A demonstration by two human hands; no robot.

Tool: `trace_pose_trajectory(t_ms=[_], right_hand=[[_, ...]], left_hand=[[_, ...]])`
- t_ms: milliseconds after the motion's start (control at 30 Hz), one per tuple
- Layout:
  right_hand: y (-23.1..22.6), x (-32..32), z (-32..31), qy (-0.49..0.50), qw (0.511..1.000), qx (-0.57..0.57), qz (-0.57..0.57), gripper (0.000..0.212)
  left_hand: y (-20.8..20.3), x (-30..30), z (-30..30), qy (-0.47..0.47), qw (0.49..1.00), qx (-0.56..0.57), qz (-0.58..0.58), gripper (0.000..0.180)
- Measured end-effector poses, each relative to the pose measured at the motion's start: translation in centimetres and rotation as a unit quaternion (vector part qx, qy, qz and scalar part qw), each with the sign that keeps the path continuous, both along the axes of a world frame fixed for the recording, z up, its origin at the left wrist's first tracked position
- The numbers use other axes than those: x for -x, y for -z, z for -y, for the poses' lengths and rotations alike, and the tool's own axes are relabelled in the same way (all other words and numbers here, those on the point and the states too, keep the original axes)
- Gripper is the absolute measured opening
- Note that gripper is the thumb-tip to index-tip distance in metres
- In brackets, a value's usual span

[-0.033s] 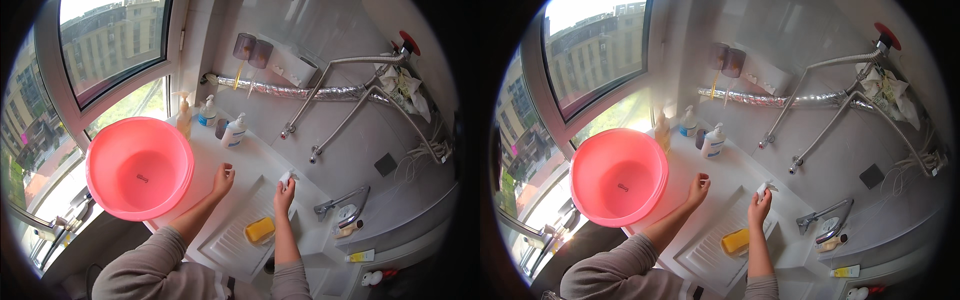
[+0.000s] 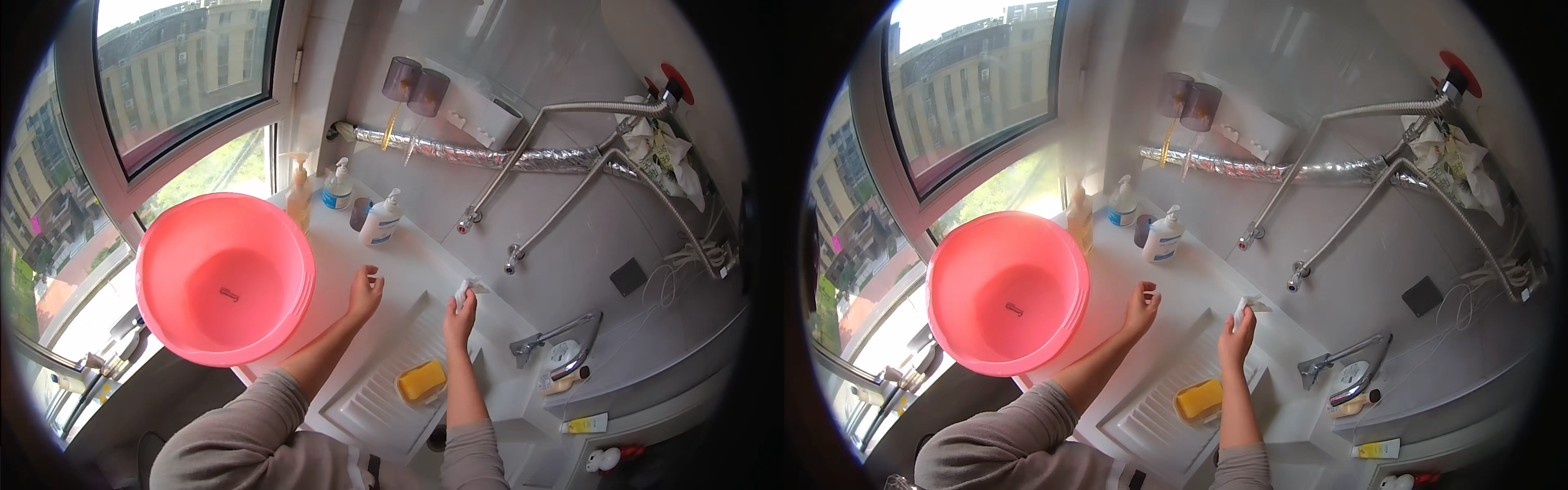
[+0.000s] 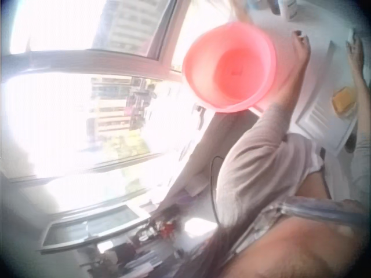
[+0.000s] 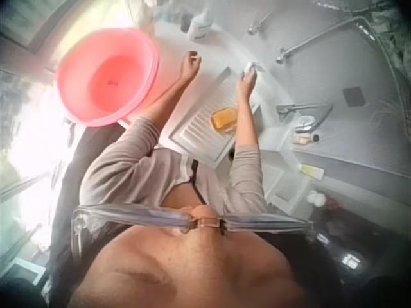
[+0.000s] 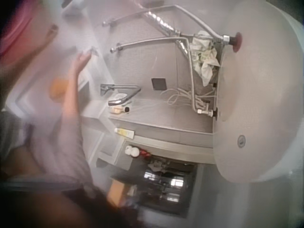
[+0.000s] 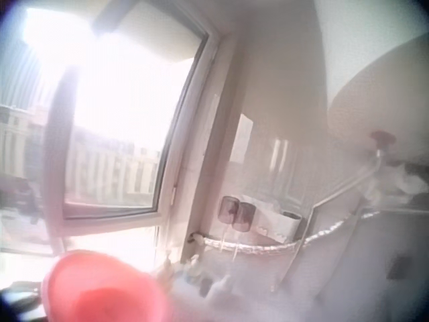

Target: The person wipes the sink surface with a cloth, then cleans a white pump bottle and a purple cup using the cloth. They rinse the cloth in a pink basin and continue wiping the sink area.

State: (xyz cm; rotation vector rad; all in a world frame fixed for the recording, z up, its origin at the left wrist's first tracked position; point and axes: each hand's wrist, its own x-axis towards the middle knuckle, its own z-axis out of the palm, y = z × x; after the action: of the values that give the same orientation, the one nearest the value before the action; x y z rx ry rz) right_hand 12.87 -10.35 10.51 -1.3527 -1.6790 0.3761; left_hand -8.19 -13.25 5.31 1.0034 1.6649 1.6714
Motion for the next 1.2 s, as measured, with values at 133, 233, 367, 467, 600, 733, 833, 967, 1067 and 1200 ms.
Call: trace_pose_trajectory(t_ms=[133, 233, 367, 467, 600, 733, 833, 967, 1067, 1200], right_hand=[[8.0, -1.3, -7.1, -0.109, 0.963, 0.048, 0.242, 0.045], [10.9, -0.3, -9.7, -0.132, 0.941, 0.031, 0.309, 0.044], [10.4, 1.4, -11.9, -0.168, 0.946, 0.047, 0.274, 0.042], [10.1, 1.3, -12.1, -0.170, 0.959, 0.080, 0.212, 0.034], [8.2, 1.5, -9.7, -0.166, 0.966, 0.048, 0.191, 0.033], [6.4, 2.9, -6.9, -0.206, 0.965, 0.099, 0.128, 0.020], [7.5, 3.3, -5.2, -0.248, 0.959, 0.034, 0.135, 0.015], [6.8, 3.7, -2.4, -0.229, 0.967, 0.103, 0.048, 0.014], [5.7, 3.5, -0.7, -0.152, 0.934, 0.239, -0.216, 0.013], [2.5, 4.6, 4.4, -0.180, 0.858, 0.192, -0.442, 0.011]], left_hand=[[0.5, -1.1, -6.2, -0.108, 0.991, -0.062, -0.050, 0.050], [0.6, 0.1, -9.7, -0.176, 0.975, -0.085, -0.103, 0.062], [1.8, 1.6, -12.2, -0.212, 0.964, -0.078, -0.144, 0.071], [0.5, 1.3, -12.8, -0.241, 0.959, 0.009, -0.148, 0.077], [-1.9, 0.9, -12.9, -0.264, 0.948, 0.105, -0.144, 0.082], [0.5, 1.3, -14.4, -0.269, 0.952, 0.040, -0.144, 0.076], [0.0, 0.9, -14.1, -0.234, 0.962, 0.005, -0.144, 0.068], [-1.3, 1.4, -11.0, -0.166, 0.965, 0.028, -0.201, 0.058], [-1.5, 0.8, -6.2, -0.119, 0.973, 0.024, -0.198, 0.055], [-2.2, -0.1, 2.8, -0.068, 0.976, 0.031, -0.204, 0.056]])
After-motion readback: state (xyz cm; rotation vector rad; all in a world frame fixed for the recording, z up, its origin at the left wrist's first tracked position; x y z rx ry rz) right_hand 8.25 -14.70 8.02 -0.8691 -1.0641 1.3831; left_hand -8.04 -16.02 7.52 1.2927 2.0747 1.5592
